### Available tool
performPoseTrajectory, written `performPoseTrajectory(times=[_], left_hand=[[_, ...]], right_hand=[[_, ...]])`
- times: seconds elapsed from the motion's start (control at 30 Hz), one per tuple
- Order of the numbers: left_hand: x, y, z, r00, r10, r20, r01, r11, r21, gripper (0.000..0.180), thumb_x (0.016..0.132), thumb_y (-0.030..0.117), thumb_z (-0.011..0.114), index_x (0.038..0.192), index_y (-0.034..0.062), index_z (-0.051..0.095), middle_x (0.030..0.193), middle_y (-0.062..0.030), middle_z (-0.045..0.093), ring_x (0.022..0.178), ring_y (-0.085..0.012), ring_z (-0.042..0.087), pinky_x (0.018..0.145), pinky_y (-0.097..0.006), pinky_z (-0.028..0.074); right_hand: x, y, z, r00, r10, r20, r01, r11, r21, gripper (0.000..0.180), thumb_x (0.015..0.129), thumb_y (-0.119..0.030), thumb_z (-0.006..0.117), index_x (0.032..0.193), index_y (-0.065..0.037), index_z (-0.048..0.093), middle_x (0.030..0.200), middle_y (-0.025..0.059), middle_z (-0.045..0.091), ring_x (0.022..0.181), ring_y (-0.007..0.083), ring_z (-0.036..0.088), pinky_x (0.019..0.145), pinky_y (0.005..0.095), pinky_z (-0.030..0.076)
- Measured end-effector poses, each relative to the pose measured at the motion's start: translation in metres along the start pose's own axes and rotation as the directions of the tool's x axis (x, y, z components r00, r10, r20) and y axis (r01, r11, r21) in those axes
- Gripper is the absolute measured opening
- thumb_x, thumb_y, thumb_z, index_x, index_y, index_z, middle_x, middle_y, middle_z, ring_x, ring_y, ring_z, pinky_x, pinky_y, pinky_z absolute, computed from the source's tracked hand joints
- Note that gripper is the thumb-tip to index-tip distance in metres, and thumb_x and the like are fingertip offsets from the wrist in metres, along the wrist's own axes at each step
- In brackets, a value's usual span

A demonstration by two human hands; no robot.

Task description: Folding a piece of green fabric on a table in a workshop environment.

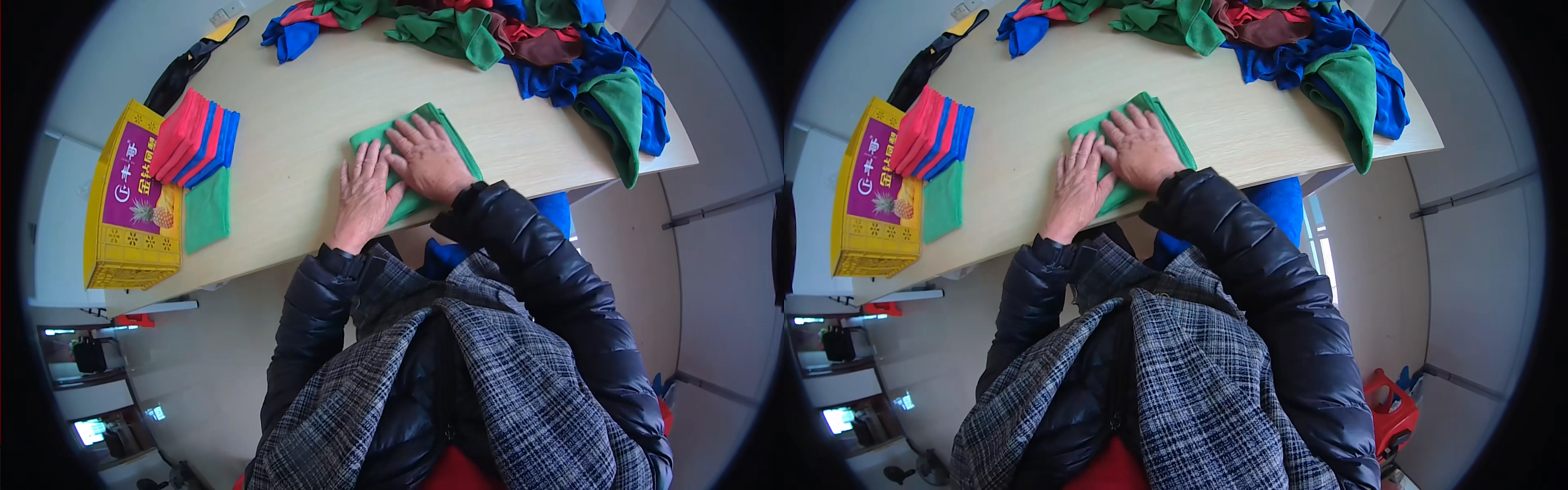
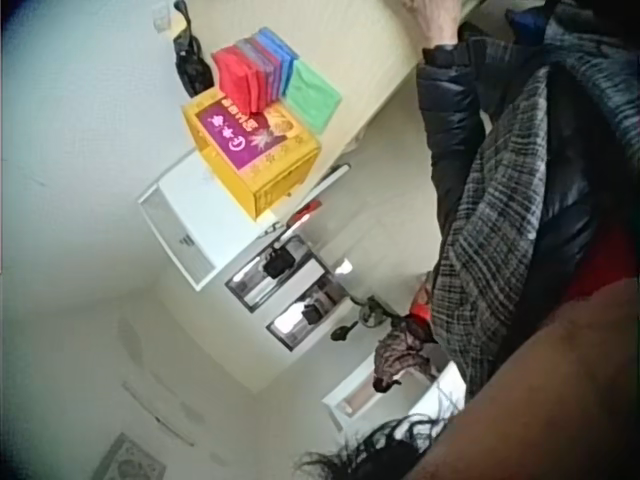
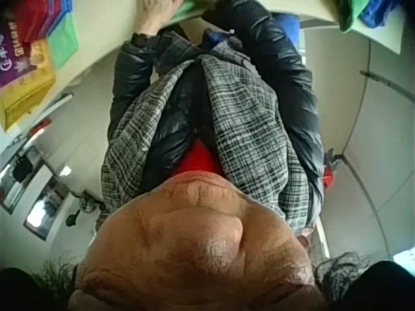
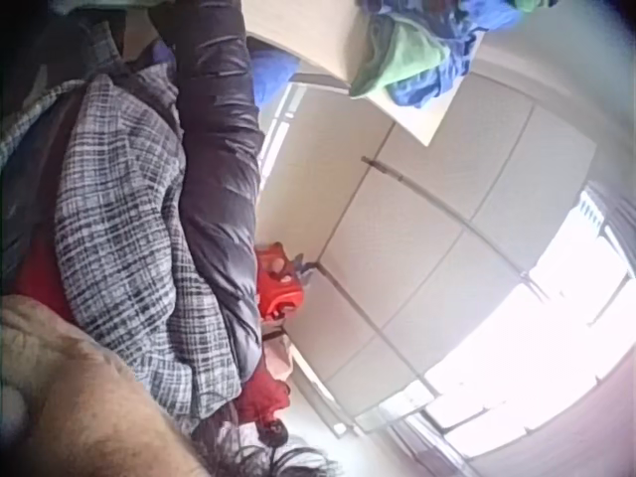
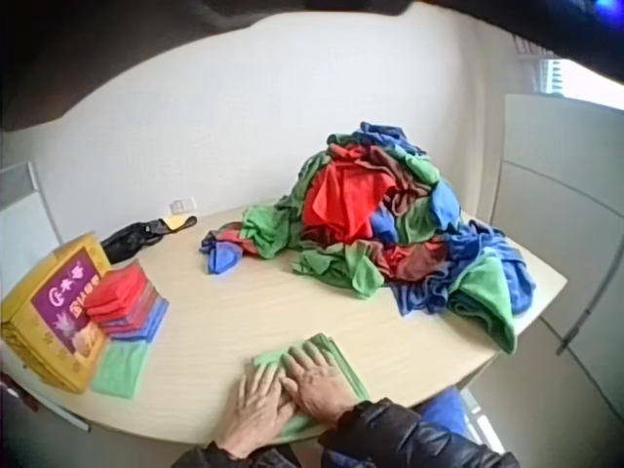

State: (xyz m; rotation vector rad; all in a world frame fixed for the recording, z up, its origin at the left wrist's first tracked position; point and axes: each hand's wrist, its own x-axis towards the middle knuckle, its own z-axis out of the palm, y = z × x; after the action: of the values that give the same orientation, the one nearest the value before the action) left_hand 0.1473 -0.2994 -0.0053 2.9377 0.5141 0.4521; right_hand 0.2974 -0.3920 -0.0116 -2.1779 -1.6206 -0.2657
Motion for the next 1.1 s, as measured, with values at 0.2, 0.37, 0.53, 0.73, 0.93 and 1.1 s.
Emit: performPoseTrajectory(times=[0.2, 0.37, 0.53, 0.73, 0.93, 1.1], left_hand=[[-0.004, 0.001, 0.000, 1.000, -0.005, -0.021, 0.005, 1.000, 0.010, 0.068, 0.097, 0.046, 0.055, 0.149, 0.0052, 0.038, 0.157, -0.0138, 0.034, 0.148, -0.0334, 0.027, 0.116, -0.061, 0.025], [-0.013, -0.007, 0.000, 0.999, 0.000, -0.054, -0.005, 0.997, -0.080, 0.069, 0.097, 0.046, 0.055, 0.150, 0.0051, 0.038, 0.157, -0.0145, 0.034, 0.147, -0.0337, 0.029, 0.115, -0.060, 0.025], [-0.043, 0.003, -0.025, 0.993, 0.001, -0.114, -0.025, 0.979, -0.201, 0.071, 0.092, 0.041, 0.065, 0.147, 0.0024, 0.041, 0.154, -0.0173, 0.038, 0.144, -0.0353, 0.034, 0.115, -0.056, 0.028], [-0.051, 0.023, -0.010, 0.986, -0.029, -0.165, -0.004, 0.981, -0.196, 0.069, 0.085, 0.030, 0.074, 0.140, -0.0007, 0.046, 0.148, -0.0206, 0.043, 0.137, -0.0370, 0.042, 0.111, -0.047, 0.038], [-0.045, 0.036, -0.009, 0.984, -0.015, -0.178, 0.031, 0.996, 0.088, 0.054, 0.086, 0.015, 0.068, 0.134, -0.0007, 0.051, 0.140, -0.0193, 0.050, 0.112, -0.0332, 0.061, 0.088, -0.040, 0.055], [-0.041, 0.039, -0.012, 0.994, 0.004, -0.110, 0.021, 0.972, 0.233, 0.043, 0.088, 0.007, 0.059, 0.129, -0.0020, 0.055, 0.132, -0.0193, 0.056, 0.082, -0.0268, 0.070, 0.066, -0.035, 0.059]], right_hand=[[0.003, 0.024, -0.004, 0.990, 0.133, 0.046, -0.130, 0.989, -0.072, 0.055, 0.101, -0.042, 0.046, 0.146, -0.011, 0.046, 0.152, 0.0143, 0.044, 0.142, 0.0346, 0.037, 0.115, 0.0524, 0.029], [-0.006, 0.042, -0.016, 0.972, 0.227, 0.066, -0.222, 0.971, -0.085, 0.055, 0.101, -0.043, 0.045, 0.145, -0.010, 0.046, 0.150, 0.0130, 0.046, 0.142, 0.0339, 0.037, 0.114, 0.0543, 0.030], [-0.025, 0.041, -0.037, 0.984, 0.178, -0.025, -0.179, 0.983, -0.038, 0.056, 0.100, -0.041, 0.048, 0.145, -0.008, 0.045, 0.149, 0.0167, 0.045, 0.141, 0.0362, 0.038, 0.114, 0.0512, 0.030], [-0.023, 0.016, -0.029, 0.997, -0.054, -0.049, 0.056, 0.998, 0.041, 0.058, 0.100, -0.042, 0.049, 0.146, -0.006, 0.043, 0.150, 0.0184, 0.044, 0.141, 0.0369, 0.038, 0.115, 0.0489, 0.031], [-0.030, 0.014, -0.012, 0.999, 0.035, 0.033, -0.034, 0.998, -0.050, 0.059, 0.100, -0.043, 0.048, 0.147, -0.008, 0.043, 0.153, 0.0162, 0.042, 0.144, 0.0351, 0.035, 0.116, 0.0516, 0.029], [-0.029, 0.012, -0.010, 0.998, 0.061, 0.032, -0.058, 0.995, -0.082, 0.059, 0.101, -0.044, 0.047, 0.148, -0.009, 0.042, 0.155, 0.0147, 0.039, 0.145, 0.0340, 0.033, 0.116, 0.0539, 0.027]])
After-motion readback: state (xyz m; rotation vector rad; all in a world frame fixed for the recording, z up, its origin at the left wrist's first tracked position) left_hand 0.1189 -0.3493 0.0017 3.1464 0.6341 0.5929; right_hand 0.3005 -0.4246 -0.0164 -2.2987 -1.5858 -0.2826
